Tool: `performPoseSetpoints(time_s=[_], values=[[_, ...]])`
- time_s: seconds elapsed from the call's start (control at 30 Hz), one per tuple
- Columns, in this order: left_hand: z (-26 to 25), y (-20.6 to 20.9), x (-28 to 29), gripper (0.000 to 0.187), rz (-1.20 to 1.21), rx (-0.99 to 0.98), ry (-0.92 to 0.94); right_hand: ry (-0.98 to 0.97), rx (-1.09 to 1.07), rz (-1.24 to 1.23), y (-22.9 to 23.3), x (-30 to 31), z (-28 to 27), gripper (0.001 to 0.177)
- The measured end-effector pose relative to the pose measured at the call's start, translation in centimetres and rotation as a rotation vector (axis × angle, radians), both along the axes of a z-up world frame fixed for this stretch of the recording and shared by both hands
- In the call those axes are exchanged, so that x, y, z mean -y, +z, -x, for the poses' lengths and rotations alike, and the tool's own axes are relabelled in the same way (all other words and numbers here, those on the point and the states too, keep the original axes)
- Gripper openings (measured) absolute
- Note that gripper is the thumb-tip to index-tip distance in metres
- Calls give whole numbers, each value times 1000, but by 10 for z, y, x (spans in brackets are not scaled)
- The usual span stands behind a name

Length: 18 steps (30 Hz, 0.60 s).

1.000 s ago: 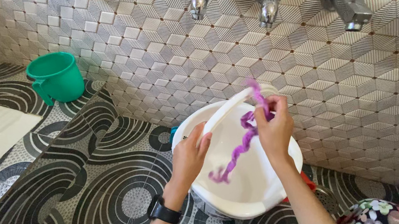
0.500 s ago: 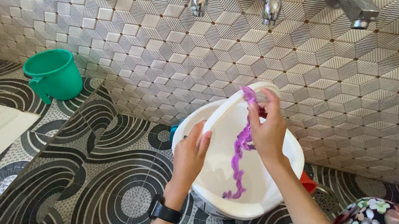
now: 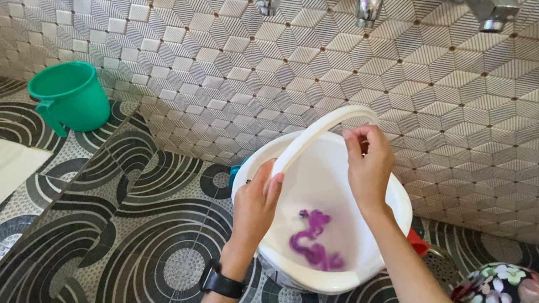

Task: The person wipes the inside and outside of a white bucket with a purple cloth. They repeatedly dip the cloth into a blue cup of water inside the bucket and continue wiping the bucket's exterior surfaces.

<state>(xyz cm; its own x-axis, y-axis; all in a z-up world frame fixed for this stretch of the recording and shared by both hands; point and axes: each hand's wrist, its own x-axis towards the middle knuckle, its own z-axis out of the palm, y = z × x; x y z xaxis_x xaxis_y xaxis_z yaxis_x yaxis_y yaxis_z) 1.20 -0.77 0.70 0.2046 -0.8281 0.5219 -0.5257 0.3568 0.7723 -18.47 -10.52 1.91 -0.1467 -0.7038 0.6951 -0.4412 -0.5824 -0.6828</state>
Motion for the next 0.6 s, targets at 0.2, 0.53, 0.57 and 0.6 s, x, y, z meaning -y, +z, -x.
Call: performPoseSetpoints(time_s=[0.2,0.53,0.57,0.6], values=[[5,3,-6,32,-65,-5,-13,240,-516,-450,-86,58,19,14],[-12,-8,-2,37,-137,-39,120,766,-1469,-759,-306,112,10,54],[-13,-12,-3,41,-131,-34,153,714,-1478,-818,-318,113,9,69],[-13,-16,-4,45,-127,-29,186,662,-1485,-877,-329,111,9,84]])
